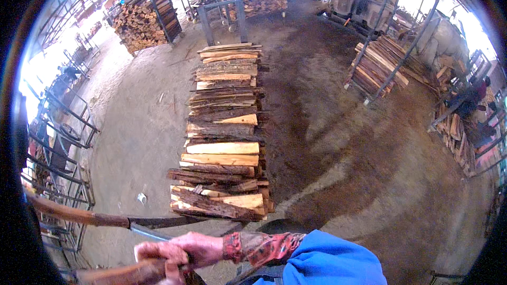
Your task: The person picks up processed wooden planks from a conveyor belt and stacks them onto a metal rack. The person handles the wood by hand, moving from the conveyor to the rack repeatedly.
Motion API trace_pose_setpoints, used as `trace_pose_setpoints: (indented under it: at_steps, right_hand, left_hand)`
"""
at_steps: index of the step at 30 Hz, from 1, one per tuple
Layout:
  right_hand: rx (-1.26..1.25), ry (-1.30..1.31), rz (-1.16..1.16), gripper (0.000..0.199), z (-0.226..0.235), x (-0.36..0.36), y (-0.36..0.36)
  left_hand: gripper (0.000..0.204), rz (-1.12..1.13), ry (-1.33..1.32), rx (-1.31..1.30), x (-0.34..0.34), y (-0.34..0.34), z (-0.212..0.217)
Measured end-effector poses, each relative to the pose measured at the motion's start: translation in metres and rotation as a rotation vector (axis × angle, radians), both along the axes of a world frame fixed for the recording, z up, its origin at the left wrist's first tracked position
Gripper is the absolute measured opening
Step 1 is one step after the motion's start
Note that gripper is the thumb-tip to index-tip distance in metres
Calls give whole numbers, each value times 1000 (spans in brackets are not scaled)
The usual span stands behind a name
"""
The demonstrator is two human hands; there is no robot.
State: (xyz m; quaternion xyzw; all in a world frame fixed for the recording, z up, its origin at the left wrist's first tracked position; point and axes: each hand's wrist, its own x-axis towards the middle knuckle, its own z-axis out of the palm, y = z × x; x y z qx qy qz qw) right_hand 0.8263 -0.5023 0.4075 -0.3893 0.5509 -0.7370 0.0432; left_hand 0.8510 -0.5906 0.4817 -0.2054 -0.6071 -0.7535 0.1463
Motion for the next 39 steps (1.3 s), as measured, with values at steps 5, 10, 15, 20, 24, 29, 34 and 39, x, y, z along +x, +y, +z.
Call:
trace_pose_setpoints:
  at_steps: [5, 10, 15, 20, 24, 29, 34, 39]
  right_hand:
    - [107, -51, -208, 38, -11, 16, -3]
    - [113, -55, -476, 38, -15, 27, -16]
    - [75, -51, -555, 39, -14, 38, -21]
    - [108, 1, -626, 39, -9, 39, -22]
    - [102, -30, -635, 39, -19, 41, -21]
    - [37, -106, -575, 35, -23, 43, -22]
    - [148, 74, -538, 40, -35, 48, 12]
    - [342, -202, -629, 29, -87, 66, 95]
  left_hand:
    - [56, -46, -72, 83, -1, -10, -21]
    - [38, 67, -50, 6, 8, -6, -10]
    - [35, 194, -65, -32, 14, -1, -3]
    - [44, 121, -108, 3, 13, -17, -10]
    - [50, 147, -134, 6, 13, -17, -13]
    - [43, 90, -99, 114, 15, -5, -12]
    - [65, 0, 43, -12, 3, -45, -22]
    - [63, 119, 79, -51, 6, -10, -9]
